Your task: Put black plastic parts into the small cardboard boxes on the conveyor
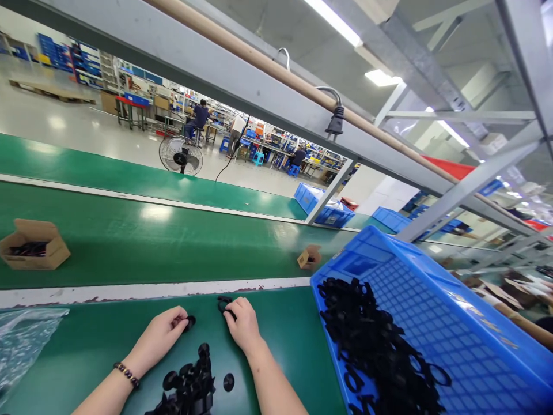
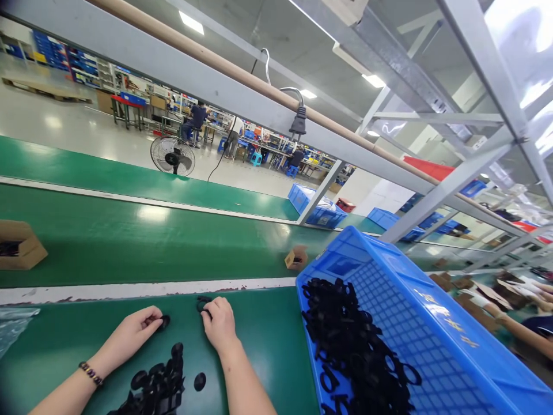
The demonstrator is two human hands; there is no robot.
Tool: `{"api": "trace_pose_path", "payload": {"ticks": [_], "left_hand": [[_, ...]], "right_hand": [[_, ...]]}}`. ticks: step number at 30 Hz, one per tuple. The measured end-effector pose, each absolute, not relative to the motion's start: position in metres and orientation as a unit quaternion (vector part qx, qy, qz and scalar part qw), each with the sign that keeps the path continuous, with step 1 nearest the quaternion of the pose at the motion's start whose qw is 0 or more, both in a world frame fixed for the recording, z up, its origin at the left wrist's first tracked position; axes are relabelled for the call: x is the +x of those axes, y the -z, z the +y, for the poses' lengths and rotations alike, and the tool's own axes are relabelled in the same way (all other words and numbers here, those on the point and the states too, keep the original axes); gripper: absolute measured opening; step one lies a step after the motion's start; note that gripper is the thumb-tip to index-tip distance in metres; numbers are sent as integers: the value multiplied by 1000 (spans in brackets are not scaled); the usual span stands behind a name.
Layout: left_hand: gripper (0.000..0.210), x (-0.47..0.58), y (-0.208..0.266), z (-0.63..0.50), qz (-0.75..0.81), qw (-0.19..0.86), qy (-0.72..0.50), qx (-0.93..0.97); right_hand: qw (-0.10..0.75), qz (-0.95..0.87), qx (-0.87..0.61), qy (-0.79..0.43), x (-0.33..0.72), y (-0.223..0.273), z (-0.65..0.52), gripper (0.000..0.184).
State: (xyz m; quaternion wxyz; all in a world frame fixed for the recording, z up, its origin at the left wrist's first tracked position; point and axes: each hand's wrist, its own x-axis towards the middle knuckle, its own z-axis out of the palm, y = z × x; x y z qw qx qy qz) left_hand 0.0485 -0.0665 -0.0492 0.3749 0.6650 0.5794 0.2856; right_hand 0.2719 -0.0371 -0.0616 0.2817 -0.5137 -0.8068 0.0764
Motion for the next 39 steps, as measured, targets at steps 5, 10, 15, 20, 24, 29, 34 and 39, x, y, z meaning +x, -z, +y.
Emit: {"api": "trace_pose_path", "payload": {"ticks": [5, 10, 15, 20, 24, 29, 34, 39], "left_hand": [[19, 49, 52, -67, 587, 347, -268, 681], [19, 49, 54, -65, 584, 360, -287, 669], [20, 50, 52, -65, 587, 362, -297, 661], [18, 50, 52, -66, 584, 373, -311, 650], [16, 48, 56, -65, 581, 389, -313, 642], [17, 47, 58, -64, 572, 399, -311, 646], [19, 48, 54, -65, 583, 383, -306, 648], [18, 49, 51, -63, 583, 381, -311, 647]], "right_hand": [[258, -817, -511, -64, 272, 61, -38, 15], [259, -820, -507, -62, 272, 62, -37, 15], [269, -820, -501, -67, 271, 61, -37, 16], [290, -814, -499, -68, 272, 62, -35, 17], [306, -811, -491, -85, 269, 64, -36, 20], [350, -778, -520, -45, 287, 55, -29, 23], [334, -687, -637, 104, 360, 27, 13, 26], [142, -691, -688, 174, 414, -5, 74, 33]]}}
